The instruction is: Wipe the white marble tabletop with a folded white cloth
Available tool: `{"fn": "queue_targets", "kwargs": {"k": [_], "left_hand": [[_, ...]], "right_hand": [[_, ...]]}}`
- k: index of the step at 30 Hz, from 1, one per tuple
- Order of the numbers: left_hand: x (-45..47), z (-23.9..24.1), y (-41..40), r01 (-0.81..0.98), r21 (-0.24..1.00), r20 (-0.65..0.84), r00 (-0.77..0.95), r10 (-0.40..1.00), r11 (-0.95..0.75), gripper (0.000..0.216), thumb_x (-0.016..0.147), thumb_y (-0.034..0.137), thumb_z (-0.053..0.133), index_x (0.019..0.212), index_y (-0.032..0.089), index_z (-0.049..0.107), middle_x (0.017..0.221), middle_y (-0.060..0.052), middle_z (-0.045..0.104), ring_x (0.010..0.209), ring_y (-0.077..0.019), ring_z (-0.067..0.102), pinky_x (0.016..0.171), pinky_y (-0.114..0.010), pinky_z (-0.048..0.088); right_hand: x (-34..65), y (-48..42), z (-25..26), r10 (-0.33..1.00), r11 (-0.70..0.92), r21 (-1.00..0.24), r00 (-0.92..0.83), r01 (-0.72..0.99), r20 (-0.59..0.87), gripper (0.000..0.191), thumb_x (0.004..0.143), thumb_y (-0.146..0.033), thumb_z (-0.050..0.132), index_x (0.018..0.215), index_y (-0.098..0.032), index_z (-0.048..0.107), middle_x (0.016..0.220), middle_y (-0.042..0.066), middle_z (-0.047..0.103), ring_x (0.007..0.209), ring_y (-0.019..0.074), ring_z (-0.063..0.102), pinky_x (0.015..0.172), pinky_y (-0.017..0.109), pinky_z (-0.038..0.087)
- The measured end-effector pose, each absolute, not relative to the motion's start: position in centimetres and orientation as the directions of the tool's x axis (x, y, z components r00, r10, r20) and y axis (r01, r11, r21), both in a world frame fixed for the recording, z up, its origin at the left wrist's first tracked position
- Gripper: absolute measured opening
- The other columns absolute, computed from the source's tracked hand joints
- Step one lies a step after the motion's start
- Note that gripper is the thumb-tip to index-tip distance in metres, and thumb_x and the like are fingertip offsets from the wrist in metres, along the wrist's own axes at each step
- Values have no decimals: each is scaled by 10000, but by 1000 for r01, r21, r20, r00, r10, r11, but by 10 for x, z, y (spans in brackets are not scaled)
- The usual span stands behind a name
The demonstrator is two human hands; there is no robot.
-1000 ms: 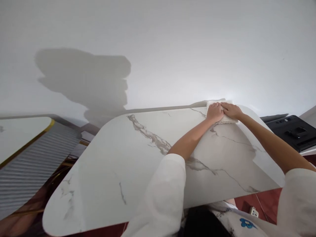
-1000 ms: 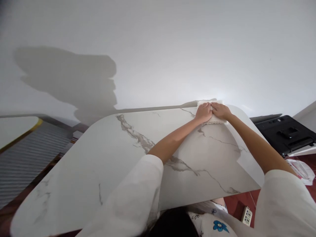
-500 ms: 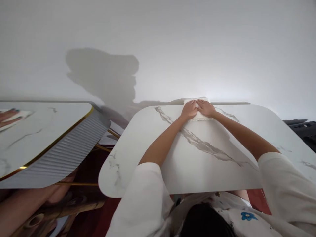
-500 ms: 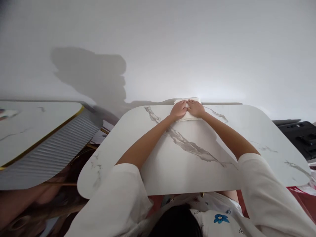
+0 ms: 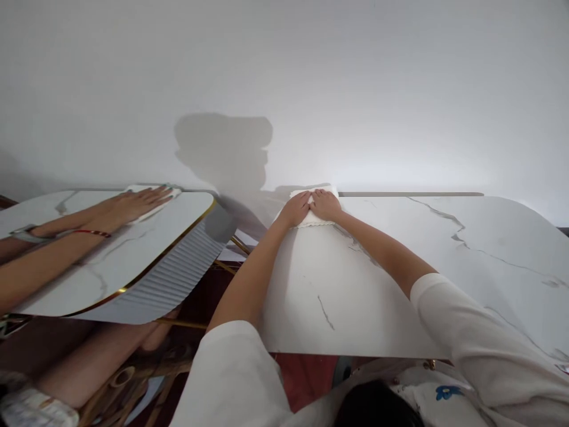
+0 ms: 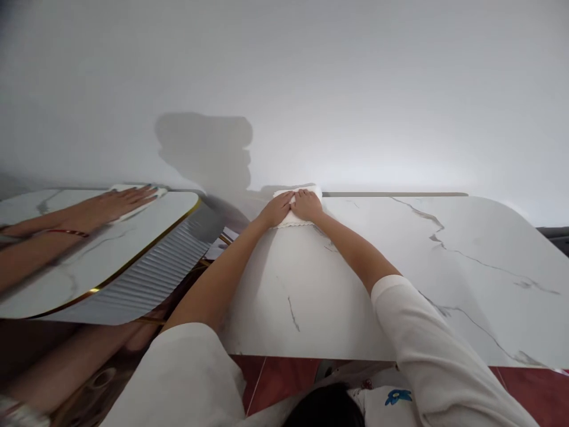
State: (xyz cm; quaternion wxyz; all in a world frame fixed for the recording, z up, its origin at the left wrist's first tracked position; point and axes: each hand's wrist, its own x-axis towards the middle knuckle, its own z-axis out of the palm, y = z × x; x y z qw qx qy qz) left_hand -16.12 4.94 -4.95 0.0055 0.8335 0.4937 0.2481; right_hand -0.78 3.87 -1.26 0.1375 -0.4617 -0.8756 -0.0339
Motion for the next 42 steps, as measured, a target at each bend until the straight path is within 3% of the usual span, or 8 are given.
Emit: {"fn": "queue_targets", "kwargs": {"k": [9,18,22,31,36,42], "left_hand": [[-210,-56,5,820,262,365,404,839,-509,538,845,253,264,1338,83,397,1414,-133,418,1318,-215,362,1123,-397,270],[-234,-43,-105,859,304,291,327,899,-411,568,825,269,267,1374,172,377,1405,-73,443,1331,-209,346,1123,-437,264],[-237,-43,-156,862,337,292,286,912,-378,578,852,326,248,1385,143,375,1428,-97,410,1330,-217,352,1131,-414,259],[-276,-75,-257,873,399,340,142,930,-279,574,826,331,276,1365,192,417,1428,-52,419,1334,-207,357,1136,-404,274],[-242,-61,-259,853,476,332,53,942,-216,516,859,311,255,1296,145,474,1355,-107,493,1270,-211,436,1102,-408,336],[-213,-46,-201,856,456,390,53,919,-243,441,840,260,295,1207,153,513,1254,-109,558,1184,-216,494,1064,-411,370]], "right_hand": [[-50,-11,-24,767,592,-82,-528,802,365,457,921,-235,361,1272,39,465,1333,236,478,1251,302,390,1022,425,276],[-81,-101,-24,757,632,-162,-559,758,338,545,904,-251,382,1323,98,396,1385,281,394,1304,339,347,1061,466,247],[-86,-142,-28,740,658,-185,-581,730,339,554,894,-271,387,1323,77,415,1385,272,395,1302,358,352,1055,517,262],[-114,-232,-32,615,778,-82,-730,622,298,583,886,-288,398,1313,109,416,1382,280,392,1304,347,353,1083,467,261],[-91,-238,-29,620,775,-85,-728,626,292,573,874,-291,404,1314,75,438,1384,256,407,1307,342,348,1081,462,262],[-77,-191,-24,700,706,-118,-662,699,269,555,884,-253,375,1330,76,402,1403,263,379,1322,334,324,1077,464,241]]}}
